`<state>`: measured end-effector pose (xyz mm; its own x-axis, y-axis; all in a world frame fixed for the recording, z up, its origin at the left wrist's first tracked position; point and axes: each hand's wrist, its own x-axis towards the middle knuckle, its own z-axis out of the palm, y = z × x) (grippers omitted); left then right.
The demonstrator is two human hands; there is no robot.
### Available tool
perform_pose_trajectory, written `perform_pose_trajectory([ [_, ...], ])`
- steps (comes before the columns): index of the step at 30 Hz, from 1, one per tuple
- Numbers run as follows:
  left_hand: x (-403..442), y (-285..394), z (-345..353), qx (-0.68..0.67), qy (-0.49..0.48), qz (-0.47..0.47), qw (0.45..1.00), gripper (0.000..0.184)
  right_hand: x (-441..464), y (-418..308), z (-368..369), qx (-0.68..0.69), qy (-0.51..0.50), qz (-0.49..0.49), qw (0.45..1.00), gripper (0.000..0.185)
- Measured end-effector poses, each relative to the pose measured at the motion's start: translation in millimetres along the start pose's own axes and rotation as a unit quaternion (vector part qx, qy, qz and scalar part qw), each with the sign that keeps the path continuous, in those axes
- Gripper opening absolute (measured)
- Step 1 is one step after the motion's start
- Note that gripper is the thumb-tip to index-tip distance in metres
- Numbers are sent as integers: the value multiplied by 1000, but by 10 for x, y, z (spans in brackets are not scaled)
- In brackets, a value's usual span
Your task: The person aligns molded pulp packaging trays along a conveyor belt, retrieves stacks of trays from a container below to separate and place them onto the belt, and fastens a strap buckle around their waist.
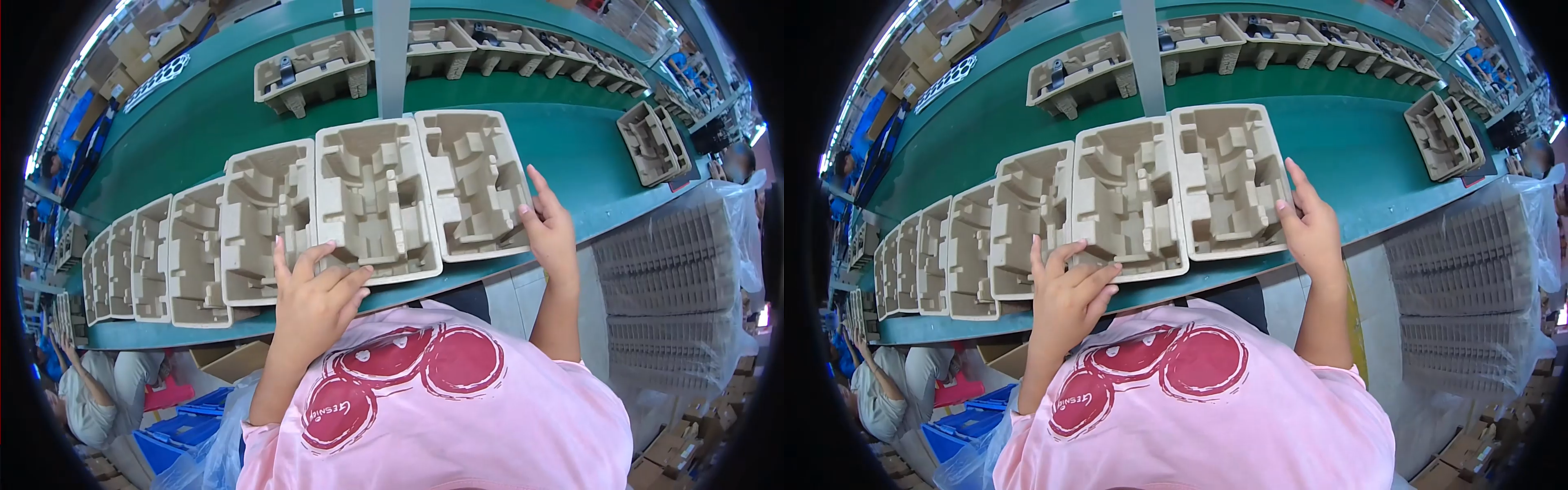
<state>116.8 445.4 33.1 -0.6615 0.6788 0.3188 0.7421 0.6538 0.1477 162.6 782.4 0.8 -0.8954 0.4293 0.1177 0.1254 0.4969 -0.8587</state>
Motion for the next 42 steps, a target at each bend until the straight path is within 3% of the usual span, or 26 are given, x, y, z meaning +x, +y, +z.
perform_pose_trajectory([
  [3,-12,19,5,-15,16,-1,1000,35,10,-23,-39,-9,-7,10,1000,57],
  [8,-110,-59,23,-10,138,-40,990,37,58,70,-64,11,-22,24,999,58],
  [12,-151,-171,-53,54,91,-104,989,41,74,93,0,-62,-34,-39,997,63],
  [20,-190,-158,40,-4,56,-117,991,47,118,93,-92,-105,-73,-28,991,65],
  [23,-181,-189,67,3,58,-113,992,48,156,72,-135,-74,-128,18,989,68],
  [27,-203,-185,97,30,68,-117,990,47,187,266,-83,-79,-108,-75,988,72],
  [33,-109,-77,50,43,93,-128,986,39,256,269,-196,-57,-187,-91,977,78],
  [36,-155,-66,101,163,128,-130,969,32,240,314,-202,10,-214,-102,971,79],
  [42,-271,140,308,191,190,-252,930,33,195,163,-282,53,-247,-74,965,78],
])
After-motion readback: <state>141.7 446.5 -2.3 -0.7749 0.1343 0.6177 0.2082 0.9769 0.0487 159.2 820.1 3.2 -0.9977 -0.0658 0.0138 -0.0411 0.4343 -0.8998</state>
